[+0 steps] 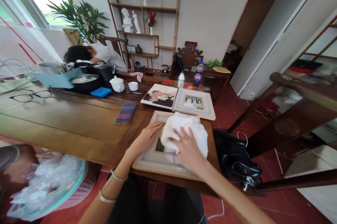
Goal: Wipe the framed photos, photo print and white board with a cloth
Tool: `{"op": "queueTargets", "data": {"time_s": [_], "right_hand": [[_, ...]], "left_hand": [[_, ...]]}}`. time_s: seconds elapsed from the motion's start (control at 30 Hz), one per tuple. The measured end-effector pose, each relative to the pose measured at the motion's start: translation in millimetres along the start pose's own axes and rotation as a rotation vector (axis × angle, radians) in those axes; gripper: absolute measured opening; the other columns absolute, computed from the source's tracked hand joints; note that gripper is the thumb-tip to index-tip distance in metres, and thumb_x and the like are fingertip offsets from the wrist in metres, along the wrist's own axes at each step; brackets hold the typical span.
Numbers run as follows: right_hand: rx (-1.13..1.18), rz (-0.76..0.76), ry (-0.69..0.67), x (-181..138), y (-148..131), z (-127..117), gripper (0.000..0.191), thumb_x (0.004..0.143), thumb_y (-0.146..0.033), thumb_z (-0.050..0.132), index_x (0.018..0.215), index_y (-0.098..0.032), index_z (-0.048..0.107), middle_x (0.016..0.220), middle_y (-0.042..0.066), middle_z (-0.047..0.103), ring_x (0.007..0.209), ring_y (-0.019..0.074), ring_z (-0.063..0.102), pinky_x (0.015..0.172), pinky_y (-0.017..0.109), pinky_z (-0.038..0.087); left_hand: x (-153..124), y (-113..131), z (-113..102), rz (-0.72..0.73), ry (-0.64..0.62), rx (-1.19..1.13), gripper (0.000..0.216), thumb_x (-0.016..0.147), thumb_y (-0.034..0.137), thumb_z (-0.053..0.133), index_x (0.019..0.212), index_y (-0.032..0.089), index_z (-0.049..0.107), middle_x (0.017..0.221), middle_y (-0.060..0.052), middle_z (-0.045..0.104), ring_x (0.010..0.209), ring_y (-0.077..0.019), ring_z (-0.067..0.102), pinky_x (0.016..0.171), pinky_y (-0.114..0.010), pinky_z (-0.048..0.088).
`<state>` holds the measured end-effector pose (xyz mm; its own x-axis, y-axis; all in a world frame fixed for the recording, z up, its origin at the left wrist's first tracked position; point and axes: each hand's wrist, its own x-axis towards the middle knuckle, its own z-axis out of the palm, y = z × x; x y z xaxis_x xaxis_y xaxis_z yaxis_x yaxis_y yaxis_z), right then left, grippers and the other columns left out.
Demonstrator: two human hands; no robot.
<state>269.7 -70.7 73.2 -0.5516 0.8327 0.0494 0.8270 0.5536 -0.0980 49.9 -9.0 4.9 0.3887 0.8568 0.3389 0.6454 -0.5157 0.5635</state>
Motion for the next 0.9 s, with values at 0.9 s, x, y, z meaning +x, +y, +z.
{"op": "queueTargets", "data": {"time_s": [0.9], "right_hand": [[0.036, -0.027, -0.054, 22, 19, -6, 0.079, 0.058, 0.006, 0.039, 0.13, -0.024, 0.051, 0.148, 0.006, 0.033, 0.138, 0.0266, 0.02, 0.109, 0.057, 0.013]], "left_hand": [[0, 3, -2, -0.001, 0.003, -0.003, 0.047, 0.088, 0.008, 0.034, 0.131, 0.019, 0.049, 0.138, -0.009, 0.049, 0.13, -0.0198, 0.041, 0.107, -0.045, 0.036]]}}
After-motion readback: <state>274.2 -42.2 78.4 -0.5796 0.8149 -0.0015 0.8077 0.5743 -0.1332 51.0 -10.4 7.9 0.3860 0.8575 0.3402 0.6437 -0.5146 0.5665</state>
